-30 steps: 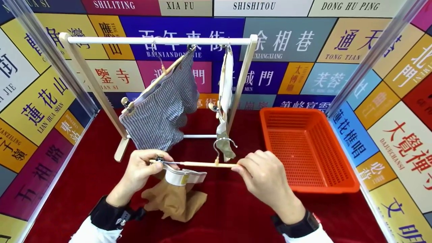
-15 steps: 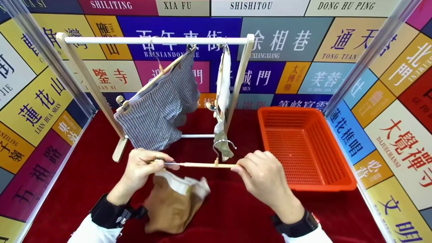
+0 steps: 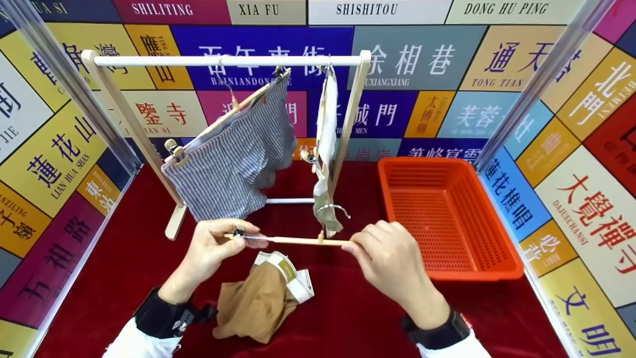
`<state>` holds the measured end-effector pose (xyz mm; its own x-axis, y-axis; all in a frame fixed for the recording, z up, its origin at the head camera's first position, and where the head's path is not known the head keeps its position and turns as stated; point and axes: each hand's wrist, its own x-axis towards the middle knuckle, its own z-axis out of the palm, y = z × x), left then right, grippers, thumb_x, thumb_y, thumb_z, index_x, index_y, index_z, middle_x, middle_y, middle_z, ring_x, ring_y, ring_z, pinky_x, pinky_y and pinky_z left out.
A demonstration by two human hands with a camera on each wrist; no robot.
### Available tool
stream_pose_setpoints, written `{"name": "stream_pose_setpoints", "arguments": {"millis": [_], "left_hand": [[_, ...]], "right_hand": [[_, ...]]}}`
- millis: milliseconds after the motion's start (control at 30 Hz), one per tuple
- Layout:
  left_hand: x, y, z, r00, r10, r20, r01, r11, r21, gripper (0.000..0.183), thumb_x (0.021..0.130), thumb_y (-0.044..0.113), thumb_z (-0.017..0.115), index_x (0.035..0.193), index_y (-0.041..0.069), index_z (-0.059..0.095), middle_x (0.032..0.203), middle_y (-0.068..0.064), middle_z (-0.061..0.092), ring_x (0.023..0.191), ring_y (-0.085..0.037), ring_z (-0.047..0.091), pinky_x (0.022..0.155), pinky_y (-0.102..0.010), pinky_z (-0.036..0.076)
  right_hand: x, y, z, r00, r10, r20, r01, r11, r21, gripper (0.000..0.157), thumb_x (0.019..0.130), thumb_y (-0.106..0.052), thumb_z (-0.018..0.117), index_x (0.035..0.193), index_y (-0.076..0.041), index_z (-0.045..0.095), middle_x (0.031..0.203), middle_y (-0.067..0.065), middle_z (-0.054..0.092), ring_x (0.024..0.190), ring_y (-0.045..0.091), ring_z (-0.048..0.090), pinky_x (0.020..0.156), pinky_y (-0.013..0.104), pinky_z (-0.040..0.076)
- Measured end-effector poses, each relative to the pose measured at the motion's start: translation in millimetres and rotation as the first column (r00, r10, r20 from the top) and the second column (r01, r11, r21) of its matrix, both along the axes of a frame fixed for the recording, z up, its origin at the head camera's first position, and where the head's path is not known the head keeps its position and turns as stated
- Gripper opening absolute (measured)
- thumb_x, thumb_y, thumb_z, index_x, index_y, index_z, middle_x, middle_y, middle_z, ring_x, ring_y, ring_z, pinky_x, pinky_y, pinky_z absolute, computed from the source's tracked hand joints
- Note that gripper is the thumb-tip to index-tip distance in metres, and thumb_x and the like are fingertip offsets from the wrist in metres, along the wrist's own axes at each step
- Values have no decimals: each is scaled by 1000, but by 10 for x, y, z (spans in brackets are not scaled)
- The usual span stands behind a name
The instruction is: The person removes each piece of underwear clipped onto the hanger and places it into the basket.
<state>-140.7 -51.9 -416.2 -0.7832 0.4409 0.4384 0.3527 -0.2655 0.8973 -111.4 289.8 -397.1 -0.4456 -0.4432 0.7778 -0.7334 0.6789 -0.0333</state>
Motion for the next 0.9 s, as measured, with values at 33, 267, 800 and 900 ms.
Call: {"name": "stream_pose_setpoints", "arguments": {"millis": [33, 267, 800, 900], "left_hand": [[-2, -3, -1, 1000, -21, 1, 21, 1000, 14, 28, 95, -2, 71, 114, -22, 65, 102, -35, 72, 92, -21, 78, 81, -36, 63], [-6, -31, 74, 995, -88, 39, 86, 996, 39, 45, 93, 2, 77, 126, -21, 58, 106, -40, 69, 89, -22, 78, 77, -34, 64], [-14, 46, 222, 985, 78, -151, -118, 954, -275, 13, 83, 2, 86, 95, 6, 83, 85, -1, 77, 77, -12, 68, 69, -24, 56], [-11, 42, 217, 982, 95, -164, -143, 940, -308, 10, 84, 1, 84, 92, 7, 83, 83, 3, 77, 75, -11, 68, 66, -24, 55]], "right_hand": [[3, 1, 3, 1000, -1, 4, 1, 1000, 4, 41, 105, -42, 62, 85, -10, 75, 73, -3, 65, 63, 17, 54, 61, 35, 40], [17, -2, 27, 1000, 4, 23, -4, 1000, 11, 40, 106, -42, 61, 87, -10, 76, 75, -3, 66, 65, 17, 56, 64, 34, 41], [7, -75, 34, 1000, 9, 0, -9, 999, 37, 39, 106, -41, 61, 87, -10, 76, 76, -3, 67, 67, 19, 59, 64, 37, 43], [4, -86, 33, 1000, 13, -4, -13, 999, 44, 39, 106, -41, 61, 86, -10, 75, 76, -3, 67, 67, 19, 59, 64, 37, 43]]}}
